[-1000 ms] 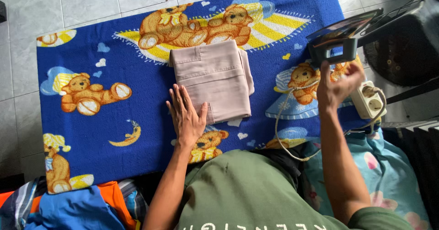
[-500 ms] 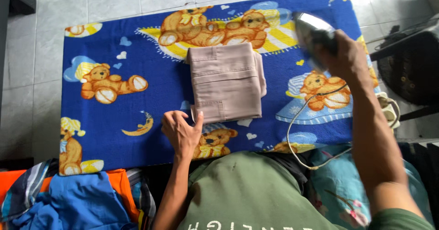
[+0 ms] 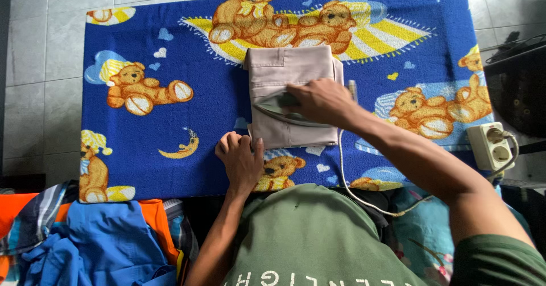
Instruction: The person irons a pair of beige trousers laid on a blue teddy bear-patterned mat. They smooth the fabric, use a steam iron on multiple sections, fold the trousers, and finish by ironing the folded garment.
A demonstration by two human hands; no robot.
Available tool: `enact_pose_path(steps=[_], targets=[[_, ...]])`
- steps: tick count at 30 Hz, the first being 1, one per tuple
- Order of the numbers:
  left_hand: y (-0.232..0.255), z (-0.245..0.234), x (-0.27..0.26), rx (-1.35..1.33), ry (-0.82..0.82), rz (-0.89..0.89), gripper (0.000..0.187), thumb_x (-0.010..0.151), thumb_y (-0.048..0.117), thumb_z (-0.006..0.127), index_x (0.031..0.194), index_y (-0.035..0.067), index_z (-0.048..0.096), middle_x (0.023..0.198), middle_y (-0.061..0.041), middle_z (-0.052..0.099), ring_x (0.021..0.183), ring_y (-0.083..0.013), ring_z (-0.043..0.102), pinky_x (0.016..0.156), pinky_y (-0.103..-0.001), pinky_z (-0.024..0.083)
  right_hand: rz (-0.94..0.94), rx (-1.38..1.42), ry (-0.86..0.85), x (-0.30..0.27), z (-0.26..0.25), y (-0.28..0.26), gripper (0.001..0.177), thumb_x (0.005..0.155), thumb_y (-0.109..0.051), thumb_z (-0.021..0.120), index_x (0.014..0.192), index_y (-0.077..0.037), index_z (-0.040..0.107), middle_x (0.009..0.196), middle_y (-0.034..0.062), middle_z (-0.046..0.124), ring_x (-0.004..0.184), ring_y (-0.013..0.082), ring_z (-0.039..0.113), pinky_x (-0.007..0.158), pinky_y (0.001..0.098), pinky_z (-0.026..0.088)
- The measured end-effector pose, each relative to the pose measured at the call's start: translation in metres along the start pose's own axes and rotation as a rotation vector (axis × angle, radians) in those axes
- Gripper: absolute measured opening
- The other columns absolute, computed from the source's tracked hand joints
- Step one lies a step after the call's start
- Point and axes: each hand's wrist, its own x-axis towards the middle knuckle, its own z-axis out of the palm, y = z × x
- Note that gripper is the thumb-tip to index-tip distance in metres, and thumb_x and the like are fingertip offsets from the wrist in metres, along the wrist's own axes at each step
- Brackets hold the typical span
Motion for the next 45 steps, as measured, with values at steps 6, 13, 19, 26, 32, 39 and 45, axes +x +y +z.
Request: enact_pose_path(steps=[6,13,19,26,32,39,45], targets=[[-0.001,0.000,0.003,0.094,0.013,0.057,0.035,0.103,0.036,0.053,0.088,0.006,0.060,0.104,-0.017,0.053,0.117,-0.0372,0.045,0.102,-0.062,0.029,-0.134,0.003,0.120,0.032,0.006,-0.013,0.051,0.092,-0.062,0.064,0.102,-0.013,0.067,0.066,0.0152,0.066,0.059,0.0379,0.068,0.051,0.0535,0.052],[-0.001,-0.004,0.003,0.012,0.009,0.040,0.037,0.104,0.036,0.051,0.085,0.006,0.060,0.099,-0.015,0.055,0.117,-0.0364,0.048,0.103,-0.061,0.029,-0.028,0.030,-0.031,-0.004,-0.006,0.026,0.043,0.088,-0.056,0.066,0.105,-0.017,0.068,0.074,0.0148,0.072,0.068,0.0372,0.073,0.061,0.0529,0.056],[-0.004,-0.006,0.006,-0.044,0.003,0.031,0.040,0.104,0.038,0.051,0.084,0.005,0.061,0.097,-0.013,0.058,0.116,-0.0357,0.050,0.104,-0.058,0.030,0.095,0.040,-0.076,-0.043,-0.022,0.048,0.045,0.088,-0.060,0.067,0.104,-0.018,0.072,0.073,0.0179,0.072,0.070,0.0394,0.071,0.065,0.0530,0.055],[-0.012,-0.013,0.007,-0.117,-0.021,0.095,0.037,0.101,0.037,0.055,0.086,0.005,0.063,0.096,-0.012,0.057,0.115,-0.0347,0.049,0.102,-0.056,0.029,0.069,0.041,-0.048,-0.024,-0.007,0.021,0.049,0.091,-0.061,0.063,0.102,-0.013,0.068,0.074,0.0152,0.071,0.067,0.0355,0.072,0.062,0.0525,0.057],[-0.019,-0.013,0.002,-0.125,-0.086,0.114,0.031,0.101,0.033,0.058,0.090,0.005,0.067,0.101,-0.012,0.057,0.118,-0.0322,0.046,0.103,-0.055,0.027,-0.040,0.047,0.023,0.021,0.029,-0.040,0.049,0.097,-0.056,0.060,0.105,-0.008,0.065,0.069,0.0131,0.068,0.051,0.0275,0.067,0.042,0.0458,0.053],[-0.023,-0.011,-0.001,-0.105,-0.058,0.158,0.032,0.100,0.034,0.059,0.091,0.005,0.070,0.105,-0.010,0.061,0.122,-0.0321,0.048,0.102,-0.056,0.027,-0.096,0.048,0.047,0.020,0.040,-0.039,0.048,0.095,-0.057,0.062,0.102,-0.009,0.067,0.066,0.0113,0.068,0.050,0.0249,0.066,0.041,0.0438,0.053],[-0.023,-0.010,0.000,-0.087,-0.051,0.146,0.033,0.098,0.034,0.062,0.081,0.007,0.068,0.099,-0.009,0.063,0.122,-0.0327,0.050,0.103,-0.058,0.027,-0.066,-0.009,0.057,-0.031,0.029,0.008,0.038,0.091,-0.054,0.065,0.100,-0.017,0.070,0.065,0.0106,0.069,0.054,0.0296,0.069,0.048,0.0468,0.053]])
